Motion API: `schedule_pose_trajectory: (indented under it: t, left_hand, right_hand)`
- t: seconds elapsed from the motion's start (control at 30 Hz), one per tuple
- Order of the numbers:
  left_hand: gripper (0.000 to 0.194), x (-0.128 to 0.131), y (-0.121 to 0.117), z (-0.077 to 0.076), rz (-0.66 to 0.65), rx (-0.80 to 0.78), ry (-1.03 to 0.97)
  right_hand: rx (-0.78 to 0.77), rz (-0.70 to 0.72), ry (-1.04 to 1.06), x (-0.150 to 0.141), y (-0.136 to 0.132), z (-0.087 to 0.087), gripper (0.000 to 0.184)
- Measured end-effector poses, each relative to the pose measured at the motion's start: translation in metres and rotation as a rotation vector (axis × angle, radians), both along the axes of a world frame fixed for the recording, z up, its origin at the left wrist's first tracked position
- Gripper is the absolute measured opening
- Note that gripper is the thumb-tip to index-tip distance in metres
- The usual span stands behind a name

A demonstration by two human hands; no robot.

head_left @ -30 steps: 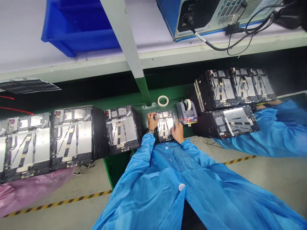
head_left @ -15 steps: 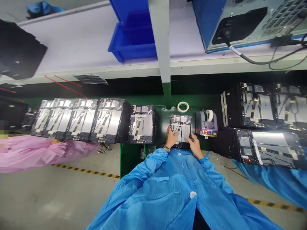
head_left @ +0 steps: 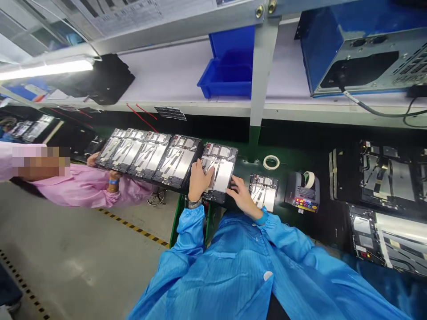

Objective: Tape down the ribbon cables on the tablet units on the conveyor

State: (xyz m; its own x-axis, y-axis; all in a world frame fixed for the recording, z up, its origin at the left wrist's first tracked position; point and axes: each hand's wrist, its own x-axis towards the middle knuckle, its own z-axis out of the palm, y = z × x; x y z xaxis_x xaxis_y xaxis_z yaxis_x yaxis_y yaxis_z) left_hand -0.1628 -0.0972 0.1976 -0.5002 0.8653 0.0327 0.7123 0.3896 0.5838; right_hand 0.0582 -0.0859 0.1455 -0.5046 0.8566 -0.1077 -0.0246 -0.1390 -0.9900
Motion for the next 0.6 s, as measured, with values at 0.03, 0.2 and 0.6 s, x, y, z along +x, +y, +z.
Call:
schedule_pose_trajectory:
  t: [0.03, 0.2, 0.6]
  left_hand:
    - [0.082, -0.008, 0.002, -0.006, 0.006, -0.019, 0.017]
    - [0.077, -0.01, 0.003, -0.036, -0.025, 0.008, 0.062]
    - [0.033, 0.047, -0.078, -0.043, 0.529, 0.627, 0.033]
  right_hand:
    - [0.002, 0.02, -0.027, -0.01, 0.003, -0.003, 0.077]
    - [0.026, 0.043, -0.155, -0.021, 0.015, -0.021, 0.079]
    - [-0.117, 0.062, -0.117, -0.021, 0.009, -0.057, 0.105]
